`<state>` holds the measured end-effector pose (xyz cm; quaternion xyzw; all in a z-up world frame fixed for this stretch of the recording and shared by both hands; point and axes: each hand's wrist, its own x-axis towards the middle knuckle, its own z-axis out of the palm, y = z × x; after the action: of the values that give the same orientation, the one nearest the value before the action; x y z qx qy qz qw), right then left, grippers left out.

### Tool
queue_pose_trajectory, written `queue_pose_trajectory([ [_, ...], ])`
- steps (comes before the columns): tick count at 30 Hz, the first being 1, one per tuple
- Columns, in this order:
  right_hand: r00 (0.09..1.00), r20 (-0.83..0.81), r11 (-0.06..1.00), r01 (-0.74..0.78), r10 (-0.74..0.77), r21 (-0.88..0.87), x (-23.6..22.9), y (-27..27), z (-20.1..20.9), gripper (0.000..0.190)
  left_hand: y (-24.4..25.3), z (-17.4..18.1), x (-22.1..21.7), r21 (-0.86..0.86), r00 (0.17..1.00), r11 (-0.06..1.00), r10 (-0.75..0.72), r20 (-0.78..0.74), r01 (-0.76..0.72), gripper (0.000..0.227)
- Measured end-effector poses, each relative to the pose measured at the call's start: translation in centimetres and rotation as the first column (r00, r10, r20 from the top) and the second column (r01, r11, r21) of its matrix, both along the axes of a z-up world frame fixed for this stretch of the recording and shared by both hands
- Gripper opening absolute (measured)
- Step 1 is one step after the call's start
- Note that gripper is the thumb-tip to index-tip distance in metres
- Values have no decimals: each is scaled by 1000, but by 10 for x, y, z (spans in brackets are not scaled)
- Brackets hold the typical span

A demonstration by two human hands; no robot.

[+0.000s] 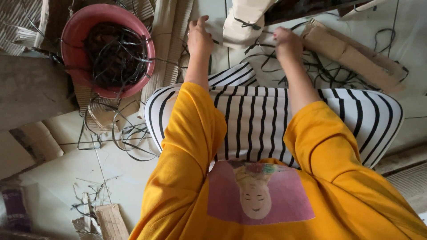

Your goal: The person wraps cardboard around the legs of a wooden chair and secures the cardboard with tape, using scissors to cut the tape and thin wire to further fasten the padding.

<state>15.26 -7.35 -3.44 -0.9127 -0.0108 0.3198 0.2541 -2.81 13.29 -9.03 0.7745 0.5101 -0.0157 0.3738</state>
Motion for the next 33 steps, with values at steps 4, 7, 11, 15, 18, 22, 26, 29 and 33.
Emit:
queue_pose_trajectory([
  [4,924,240,955,-288,297,-73,12,-34,-9,27,1,-8,-4,32,999,999,-28,16,27,57],
  [7,787,452,881,-473,420,5,21,-47,-22,33,-1,-5,-3,0,1000,1000,-16,-10,16,59],
  [11,749,572,858,-493,335,144,23,-46,-46,21,-2,-5,-4,-8,1000,1000,-9,-28,9,65],
  [15,726,632,898,-428,273,104,26,-49,-54,14,-2,0,-6,7,999,1000,-10,-53,10,62],
  [18,678,696,919,-389,236,68,40,-61,-65,11,-1,4,-3,-26,996,1000,-5,-88,3,65],
  [22,608,783,840,-488,132,238,42,-64,-55,12,0,-7,-2,5,997,1000,-12,-72,12,67],
  [26,590,806,665,-618,41,419,39,-56,-51,12,-1,-7,-2,-1,999,1000,18,-41,-18,67],
  [29,624,780,615,-633,47,470,21,-36,-27,15,-1,-6,-2,-14,999,1000,23,-28,-24,64],
  [33,671,726,559,-663,149,498,12,-24,-28,16,-2,-13,-4,5,1000,1000,25,18,-25,56],
])
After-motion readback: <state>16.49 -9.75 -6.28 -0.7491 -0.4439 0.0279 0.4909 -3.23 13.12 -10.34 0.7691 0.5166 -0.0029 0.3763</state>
